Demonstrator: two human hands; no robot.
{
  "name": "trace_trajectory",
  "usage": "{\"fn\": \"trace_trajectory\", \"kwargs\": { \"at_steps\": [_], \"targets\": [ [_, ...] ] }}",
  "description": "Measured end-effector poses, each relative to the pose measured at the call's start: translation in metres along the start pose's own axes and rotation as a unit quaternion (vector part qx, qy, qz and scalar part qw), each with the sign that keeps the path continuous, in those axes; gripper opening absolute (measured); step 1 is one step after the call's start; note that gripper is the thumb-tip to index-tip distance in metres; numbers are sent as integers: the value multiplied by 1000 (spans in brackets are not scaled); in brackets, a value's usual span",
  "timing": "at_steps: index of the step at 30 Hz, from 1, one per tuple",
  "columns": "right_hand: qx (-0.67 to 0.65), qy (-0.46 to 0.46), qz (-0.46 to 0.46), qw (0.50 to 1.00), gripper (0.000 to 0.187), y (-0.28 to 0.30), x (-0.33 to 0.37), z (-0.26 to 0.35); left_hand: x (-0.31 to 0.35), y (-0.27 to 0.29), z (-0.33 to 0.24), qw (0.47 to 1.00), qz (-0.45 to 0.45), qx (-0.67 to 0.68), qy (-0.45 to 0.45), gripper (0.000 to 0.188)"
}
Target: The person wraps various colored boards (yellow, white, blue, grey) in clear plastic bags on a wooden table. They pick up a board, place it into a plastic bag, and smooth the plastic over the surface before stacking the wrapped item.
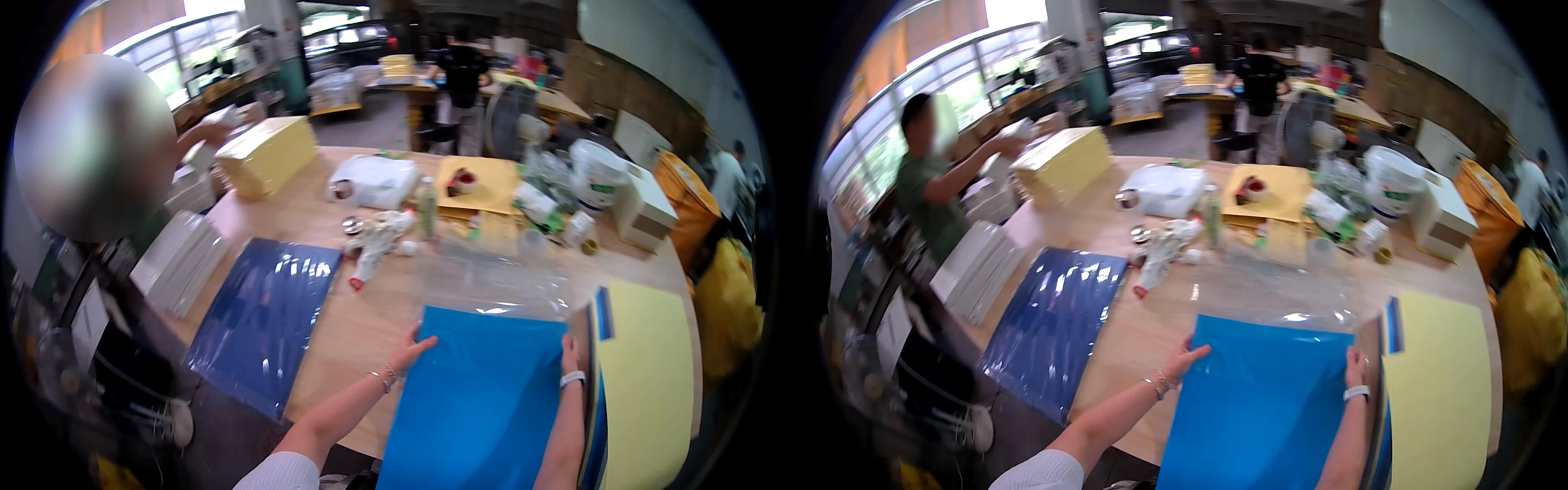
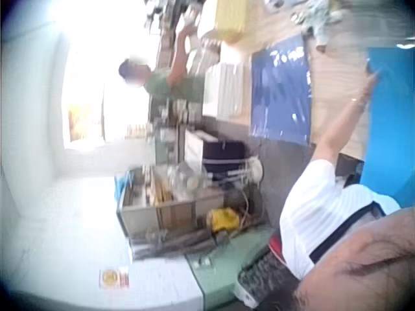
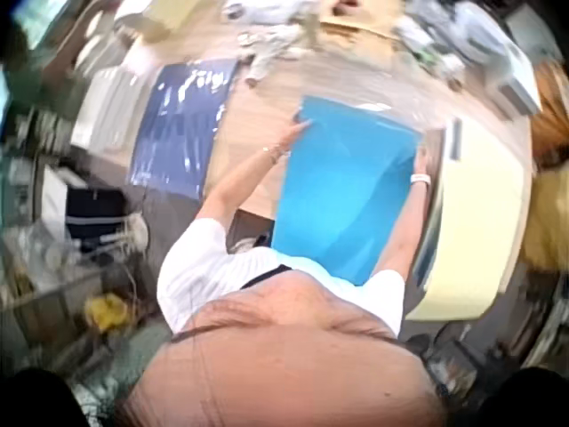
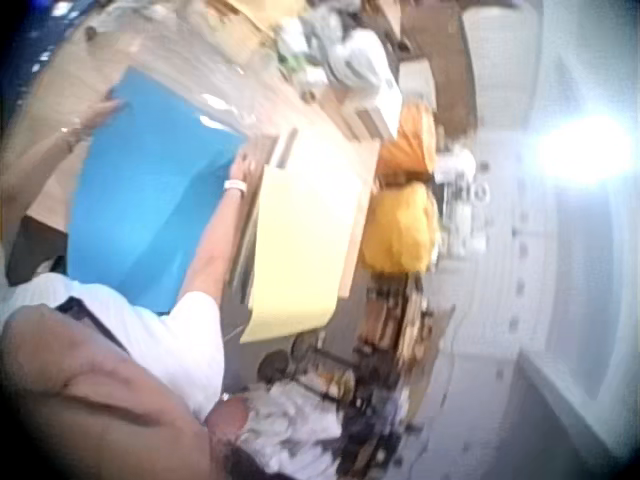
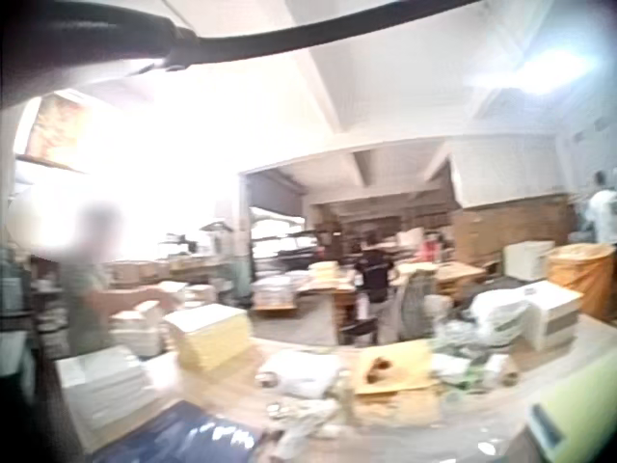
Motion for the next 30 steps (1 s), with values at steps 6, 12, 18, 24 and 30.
{"fn": "trace_trajectory", "kwargs": {
  "at_steps": [6,12,18,24,30],
  "targets": [
    [-82,-48,269,959,42,-38,25,19,-1,47,32,999,-47,-4,21,66],
    [-52,-84,283,954,37,4,80,8,44,32,69,988,-48,17,145,54],
    [-23,-134,287,948,37,48,153,-1,95,45,115,986,-23,-14,167,52],
    [-115,-167,253,946,38,56,215,-30,158,49,110,982,-16,6,190,52],
    [-138,-134,283,940,44,76,249,2,177,48,111,976,41,18,215,47]
  ]
}}
Point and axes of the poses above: each hand's wrist, its own x-axis away from the middle knuckle, its own y-axis out of the back of the hand, z = x × y, the point moved 8 cm from there along -x, towards the middle knuckle, and after that the axes turned 7 degrees about y, right-handed, at the moved point
